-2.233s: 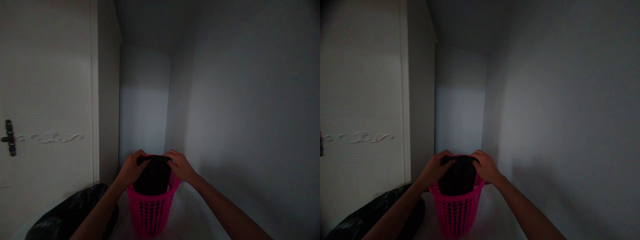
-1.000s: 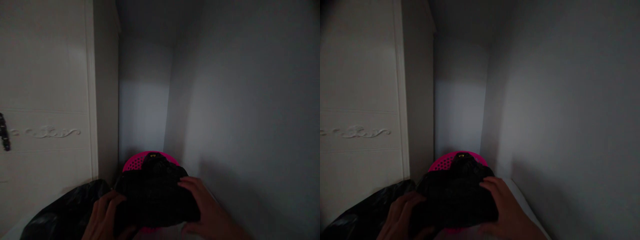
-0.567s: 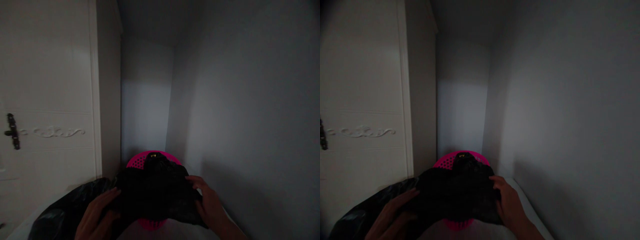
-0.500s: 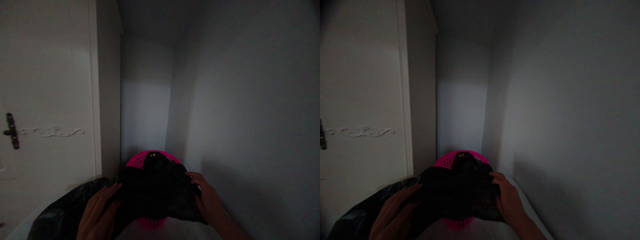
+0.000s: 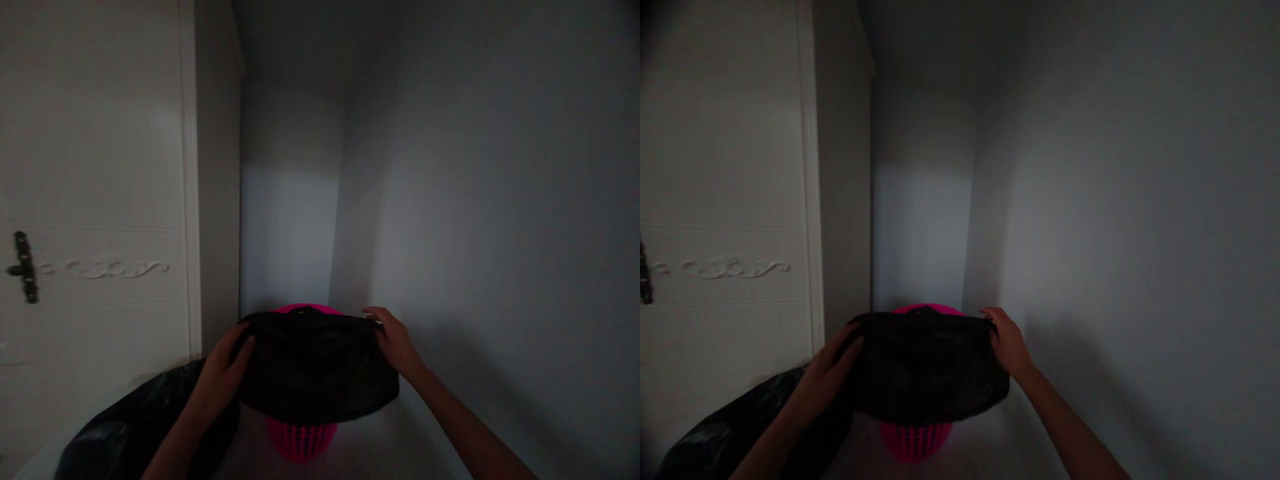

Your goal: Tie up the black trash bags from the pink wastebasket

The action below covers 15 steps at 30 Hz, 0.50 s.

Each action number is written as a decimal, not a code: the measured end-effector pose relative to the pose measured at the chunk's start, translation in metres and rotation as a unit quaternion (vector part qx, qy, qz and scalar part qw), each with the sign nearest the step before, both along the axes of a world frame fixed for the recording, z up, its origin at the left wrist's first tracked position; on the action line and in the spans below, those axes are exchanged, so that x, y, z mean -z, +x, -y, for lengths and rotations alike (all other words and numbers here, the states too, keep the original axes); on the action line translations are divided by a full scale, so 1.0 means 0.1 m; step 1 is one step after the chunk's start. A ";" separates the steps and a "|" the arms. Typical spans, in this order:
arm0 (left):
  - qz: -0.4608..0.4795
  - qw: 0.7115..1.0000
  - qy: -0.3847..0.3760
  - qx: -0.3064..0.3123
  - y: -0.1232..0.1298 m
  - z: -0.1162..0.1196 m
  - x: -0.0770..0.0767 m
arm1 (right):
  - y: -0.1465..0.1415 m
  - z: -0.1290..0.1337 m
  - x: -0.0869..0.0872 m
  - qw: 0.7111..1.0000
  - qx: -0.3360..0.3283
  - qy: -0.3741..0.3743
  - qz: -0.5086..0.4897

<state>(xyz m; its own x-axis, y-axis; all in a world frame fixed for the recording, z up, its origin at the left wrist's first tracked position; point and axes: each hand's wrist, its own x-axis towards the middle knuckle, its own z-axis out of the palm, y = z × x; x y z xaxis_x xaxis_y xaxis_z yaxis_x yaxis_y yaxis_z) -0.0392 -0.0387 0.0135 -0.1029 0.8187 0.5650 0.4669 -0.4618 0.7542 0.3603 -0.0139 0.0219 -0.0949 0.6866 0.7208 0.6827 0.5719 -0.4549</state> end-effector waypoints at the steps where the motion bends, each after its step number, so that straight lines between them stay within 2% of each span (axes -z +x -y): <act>1: 0.056 0.997 -0.042 0.020 0.02 -0.07 -0.02 | 0.00 -0.10 0.03 0.998 -0.020 -0.025 -0.047; 4: 0.172 0.975 -0.132 0.056 0.08 -0.28 -0.04 | -0.06 -0.34 0.10 0.974 -0.085 -0.118 -0.176; 7: 0.209 0.963 -0.160 0.051 0.14 -0.45 0.00 | -0.18 -0.46 0.16 0.923 -0.146 -0.209 -0.288; 9: 0.235 0.953 -0.181 0.057 0.17 -0.53 0.04 | -0.27 -0.52 0.20 0.899 -0.159 -0.233 -0.334; 11: 0.262 0.940 -0.204 0.073 0.19 -0.59 0.06 | -0.36 -0.58 0.24 0.893 -0.155 -0.234 -0.351; 15: 0.297 0.920 -0.224 0.125 0.22 -0.65 0.11 | -0.50 -0.74 0.31 0.902 -0.144 -0.227 -0.337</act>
<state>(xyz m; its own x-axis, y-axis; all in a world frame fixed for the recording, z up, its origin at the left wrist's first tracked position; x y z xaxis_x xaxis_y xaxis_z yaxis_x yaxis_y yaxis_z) -0.0170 0.0260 0.0027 -0.0605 0.9957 0.0699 -0.1668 -0.0791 0.9828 0.3105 0.0600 -0.0092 0.0376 0.9426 0.3317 0.0157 0.3314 -0.9434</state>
